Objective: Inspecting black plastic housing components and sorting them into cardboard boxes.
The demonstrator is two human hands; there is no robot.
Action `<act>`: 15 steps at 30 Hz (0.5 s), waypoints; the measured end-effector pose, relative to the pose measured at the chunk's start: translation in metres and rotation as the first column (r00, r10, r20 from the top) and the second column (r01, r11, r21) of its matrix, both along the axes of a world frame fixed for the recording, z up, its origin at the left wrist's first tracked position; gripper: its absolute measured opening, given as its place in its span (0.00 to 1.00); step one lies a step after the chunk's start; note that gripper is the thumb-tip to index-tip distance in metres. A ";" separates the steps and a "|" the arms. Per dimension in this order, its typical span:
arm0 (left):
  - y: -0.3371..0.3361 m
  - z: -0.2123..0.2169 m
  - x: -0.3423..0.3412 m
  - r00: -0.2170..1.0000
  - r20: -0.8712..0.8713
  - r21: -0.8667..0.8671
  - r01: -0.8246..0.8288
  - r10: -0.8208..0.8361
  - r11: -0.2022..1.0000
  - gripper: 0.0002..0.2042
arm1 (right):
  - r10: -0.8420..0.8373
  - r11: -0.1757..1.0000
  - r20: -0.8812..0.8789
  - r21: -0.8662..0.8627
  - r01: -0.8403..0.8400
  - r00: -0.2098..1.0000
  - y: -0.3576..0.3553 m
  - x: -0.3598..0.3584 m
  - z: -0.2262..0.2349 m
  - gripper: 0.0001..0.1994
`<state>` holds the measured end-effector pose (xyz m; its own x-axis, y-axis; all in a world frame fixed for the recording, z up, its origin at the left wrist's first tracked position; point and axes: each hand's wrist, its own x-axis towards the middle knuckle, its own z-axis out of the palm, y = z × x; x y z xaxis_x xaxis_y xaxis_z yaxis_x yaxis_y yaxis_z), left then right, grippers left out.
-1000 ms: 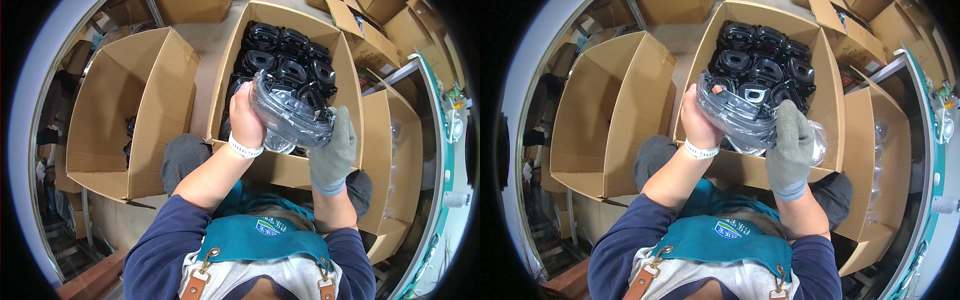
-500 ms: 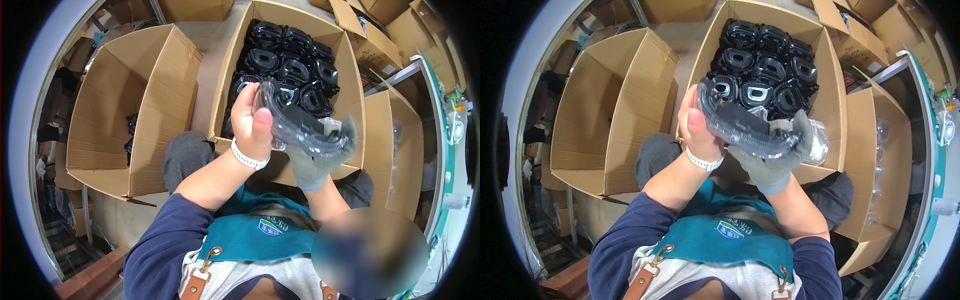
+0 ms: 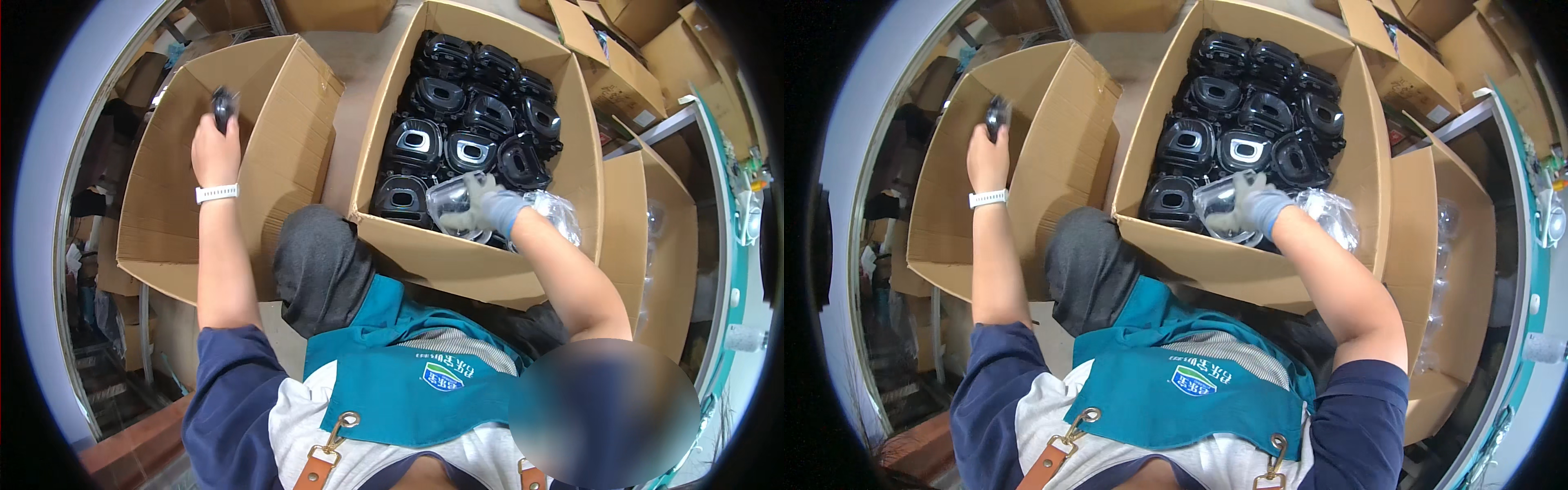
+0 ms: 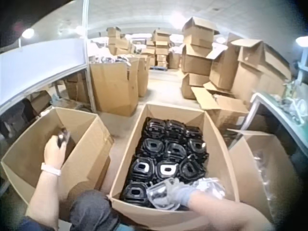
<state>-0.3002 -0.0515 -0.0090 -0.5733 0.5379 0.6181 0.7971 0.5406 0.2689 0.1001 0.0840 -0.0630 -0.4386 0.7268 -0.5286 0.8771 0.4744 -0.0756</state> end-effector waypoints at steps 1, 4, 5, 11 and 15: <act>-0.010 -0.016 -0.019 0.996 0.050 -0.171 -0.064 0.073 0.983 0.18 | 0.007 1.000 -0.006 -0.003 -0.007 1.000 0.002 -0.003 -0.020 0.43; -0.031 -0.049 -0.046 0.959 0.212 -0.546 -0.043 0.187 0.837 0.18 | -0.003 1.000 0.024 -0.006 0.003 1.000 0.008 -0.006 -0.064 0.29; -0.023 -0.048 -0.046 0.918 0.304 -0.702 0.034 0.256 0.711 0.19 | -0.015 1.000 0.038 -0.005 0.016 0.999 0.010 -0.002 -0.073 0.26; 0.016 -0.008 0.025 0.894 0.385 -0.120 0.296 -0.230 0.948 0.20 | -0.194 0.979 -0.384 -0.137 0.152 0.903 0.004 -0.001 -0.019 0.39; 0.057 0.012 0.143 0.568 0.595 -0.058 0.736 -0.569 0.675 0.19 | -0.190 0.974 -0.582 -0.013 0.225 0.791 0.016 -0.002 -0.013 0.19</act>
<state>-0.1575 0.0060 0.0028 -0.1574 0.9798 0.1234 0.7521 0.0380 0.6580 0.0985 0.1003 -0.0759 -0.4840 0.8555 -0.1839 0.7574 0.3044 -0.5776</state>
